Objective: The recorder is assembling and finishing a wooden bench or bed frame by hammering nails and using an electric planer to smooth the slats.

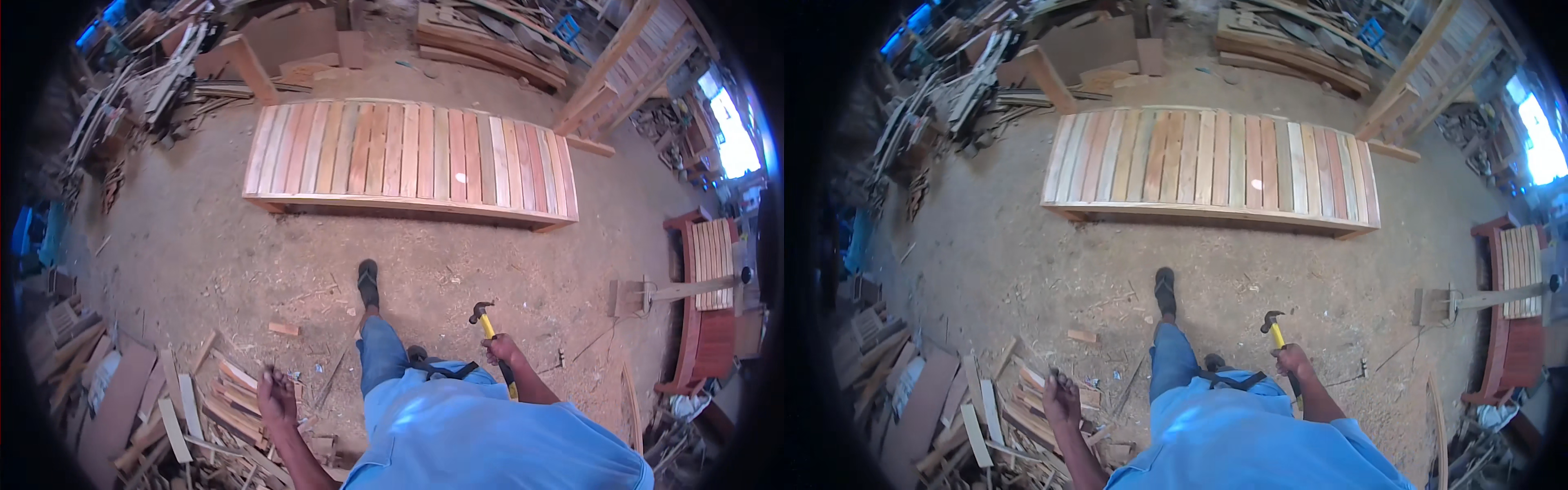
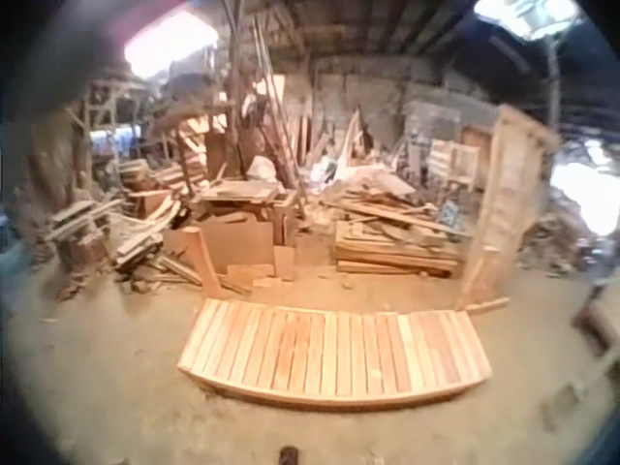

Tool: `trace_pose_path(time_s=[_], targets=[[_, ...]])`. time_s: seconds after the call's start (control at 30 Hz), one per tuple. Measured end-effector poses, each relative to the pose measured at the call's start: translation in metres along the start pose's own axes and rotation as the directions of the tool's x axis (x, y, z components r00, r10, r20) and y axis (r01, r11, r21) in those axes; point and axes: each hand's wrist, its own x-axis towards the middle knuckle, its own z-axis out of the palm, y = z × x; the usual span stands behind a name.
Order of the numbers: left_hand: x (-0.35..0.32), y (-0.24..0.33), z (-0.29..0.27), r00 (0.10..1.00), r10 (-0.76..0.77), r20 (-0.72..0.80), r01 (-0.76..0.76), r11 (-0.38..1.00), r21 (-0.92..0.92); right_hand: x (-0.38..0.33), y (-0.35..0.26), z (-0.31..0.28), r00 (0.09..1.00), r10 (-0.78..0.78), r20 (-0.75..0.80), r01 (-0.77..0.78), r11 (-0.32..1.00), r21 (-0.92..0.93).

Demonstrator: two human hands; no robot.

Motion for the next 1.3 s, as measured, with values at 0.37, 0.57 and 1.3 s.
trace_pose_path(time_s=[0.37, 0.57, 1.3], targets=[[0.442, -0.103, 0.245, 0.966, -0.209, 0.155, -0.076, 0.346, 0.935, 0.120, -0.134, 0.069, 0.745, -0.531, -0.405, 0.318, 0.815, -0.484], [0.664, -0.216, 0.287, 0.871, -0.004, 0.491, -0.485, -0.155, 0.861, 0.228, -0.295, 0.101, 0.616, -0.678, -0.401, 0.549, 0.734, -0.399], [0.809, -0.355, 0.240, 0.367, 0.443, 0.818, -0.754, -0.373, 0.541, 0.419, -0.337, 0.138, 0.441, -0.771, -0.459, 0.581, 0.635, -0.509]])
